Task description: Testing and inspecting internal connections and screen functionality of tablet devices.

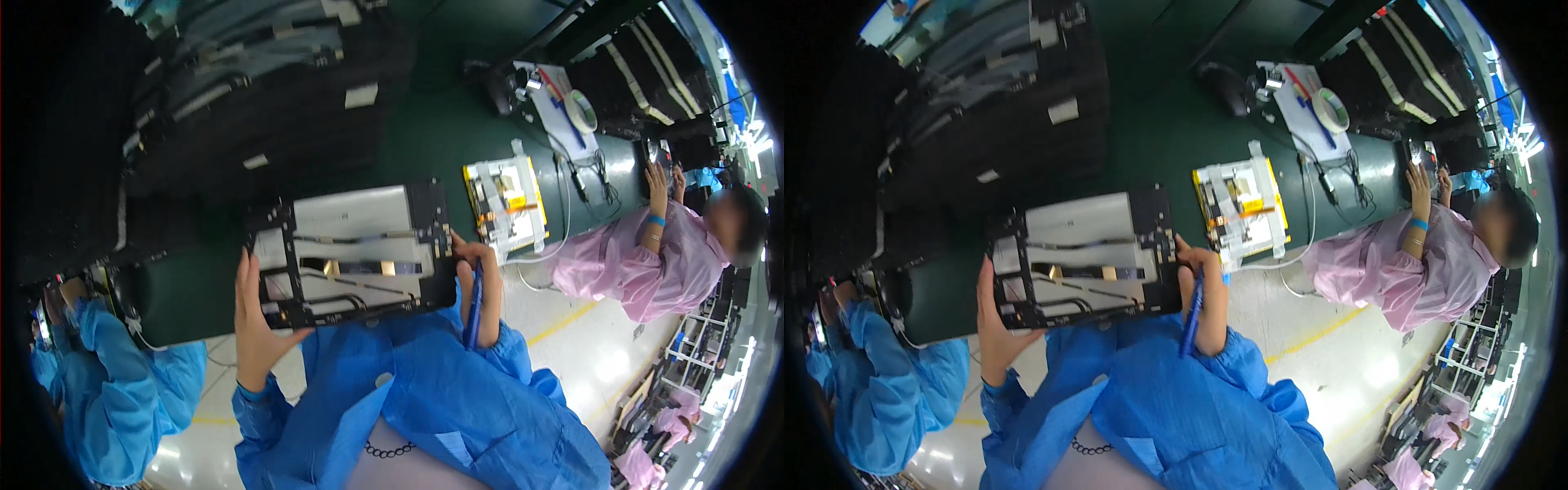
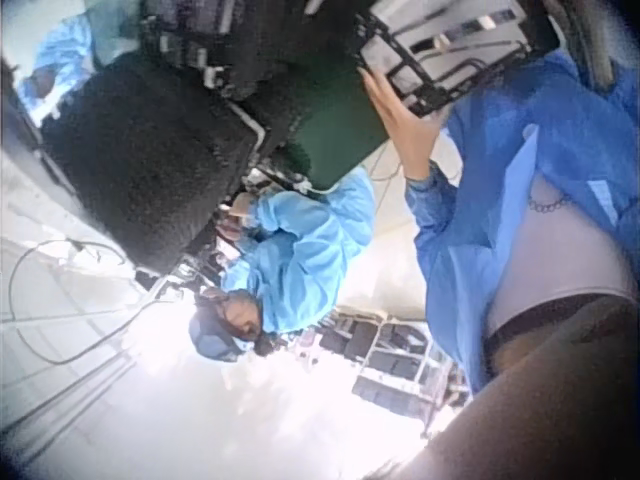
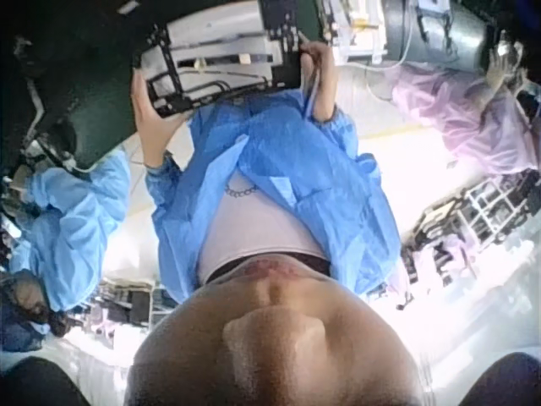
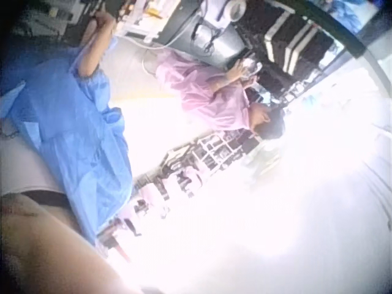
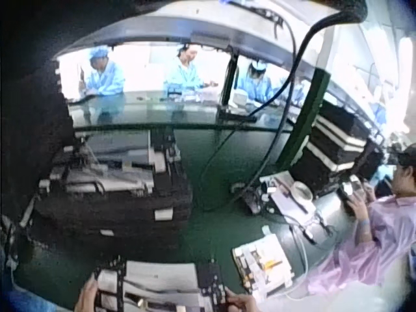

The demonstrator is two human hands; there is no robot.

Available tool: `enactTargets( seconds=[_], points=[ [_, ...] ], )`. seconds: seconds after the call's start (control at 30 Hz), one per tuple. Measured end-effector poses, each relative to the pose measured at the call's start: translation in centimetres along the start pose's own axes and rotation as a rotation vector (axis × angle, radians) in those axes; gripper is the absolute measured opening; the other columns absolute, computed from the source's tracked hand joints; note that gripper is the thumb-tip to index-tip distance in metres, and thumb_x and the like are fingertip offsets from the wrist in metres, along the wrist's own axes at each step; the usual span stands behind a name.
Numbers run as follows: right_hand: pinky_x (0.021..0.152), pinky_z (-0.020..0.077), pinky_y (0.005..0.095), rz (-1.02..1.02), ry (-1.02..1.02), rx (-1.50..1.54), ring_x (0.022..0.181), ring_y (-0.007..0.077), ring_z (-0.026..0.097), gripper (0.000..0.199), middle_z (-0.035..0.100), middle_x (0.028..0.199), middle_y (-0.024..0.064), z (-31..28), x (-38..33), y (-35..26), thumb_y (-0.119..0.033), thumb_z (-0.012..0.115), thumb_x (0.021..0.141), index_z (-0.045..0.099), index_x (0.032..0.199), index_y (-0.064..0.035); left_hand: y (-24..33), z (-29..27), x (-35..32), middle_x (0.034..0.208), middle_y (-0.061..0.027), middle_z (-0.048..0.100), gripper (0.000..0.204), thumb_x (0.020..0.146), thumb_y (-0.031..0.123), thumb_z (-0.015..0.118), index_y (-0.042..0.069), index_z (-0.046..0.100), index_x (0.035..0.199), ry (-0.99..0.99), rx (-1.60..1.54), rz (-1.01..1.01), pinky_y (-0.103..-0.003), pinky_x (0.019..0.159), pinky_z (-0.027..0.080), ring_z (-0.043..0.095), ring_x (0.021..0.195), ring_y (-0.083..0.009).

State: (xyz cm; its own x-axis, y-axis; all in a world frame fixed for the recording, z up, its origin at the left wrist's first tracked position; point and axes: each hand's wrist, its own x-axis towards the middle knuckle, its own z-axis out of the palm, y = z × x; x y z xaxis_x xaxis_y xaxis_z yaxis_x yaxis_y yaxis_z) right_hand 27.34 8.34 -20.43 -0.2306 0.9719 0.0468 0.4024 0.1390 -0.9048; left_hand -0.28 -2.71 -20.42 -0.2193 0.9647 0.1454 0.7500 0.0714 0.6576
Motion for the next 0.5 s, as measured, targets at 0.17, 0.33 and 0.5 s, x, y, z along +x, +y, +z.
enactTargets(
  seconds=[0.17,0.33,0.5],
  points=[
    [0.096,0.0387,0.0348,-0.048,0.202,0.468,0.112,0.0237,0.049,0.033,0.047,0.124,0.0186,-1.5,-0.6,-1.7,-0.003,0.049,0.089,0.033,0.117,-0.005,1.9,0.4,-0.5,0.143,-0.0257,0.023,0.112,0.051,0.033,0.085,0.005,0.023,0.14,0.017,-0.08,0.057,-0.047,0.103,0.031,0.03,0.129,-0.0414],
    [0.079,0.0393,0.0215,0.057,0.258,0.33,0.094,0.011,0.049,0.045,0.05,0.121,0.0103,-9.1,3.0,-3.1,-0.002,0.062,0.08,0.038,0.117,-0.0099,5.1,1.8,2.6,0.146,-0.0293,0.009,0.123,0.053,0.042,0.085,0.003,0.01,0.144,-0.291,-0.289,0.159,-0.046,0.108,0.023,0.016,0.135,-0.0436],
    [0.097,0.0353,0.0307,-0.02,0.226,0.288,0.114,0.0226,0.048,0.035,0.051,0.124,0.0143,-20.2,9.5,-5.0,-0.008,0.06,0.083,0.045,0.115,-0.0071,8.5,3.4,6.7,0.148,-0.0256,0.006,0.111,0.064,0.035,0.08,0.003,0.009,0.144,-0.46,-0.514,0.262,-0.042,0.109,0.023,0.017,0.136,-0.0408]
  ],
)
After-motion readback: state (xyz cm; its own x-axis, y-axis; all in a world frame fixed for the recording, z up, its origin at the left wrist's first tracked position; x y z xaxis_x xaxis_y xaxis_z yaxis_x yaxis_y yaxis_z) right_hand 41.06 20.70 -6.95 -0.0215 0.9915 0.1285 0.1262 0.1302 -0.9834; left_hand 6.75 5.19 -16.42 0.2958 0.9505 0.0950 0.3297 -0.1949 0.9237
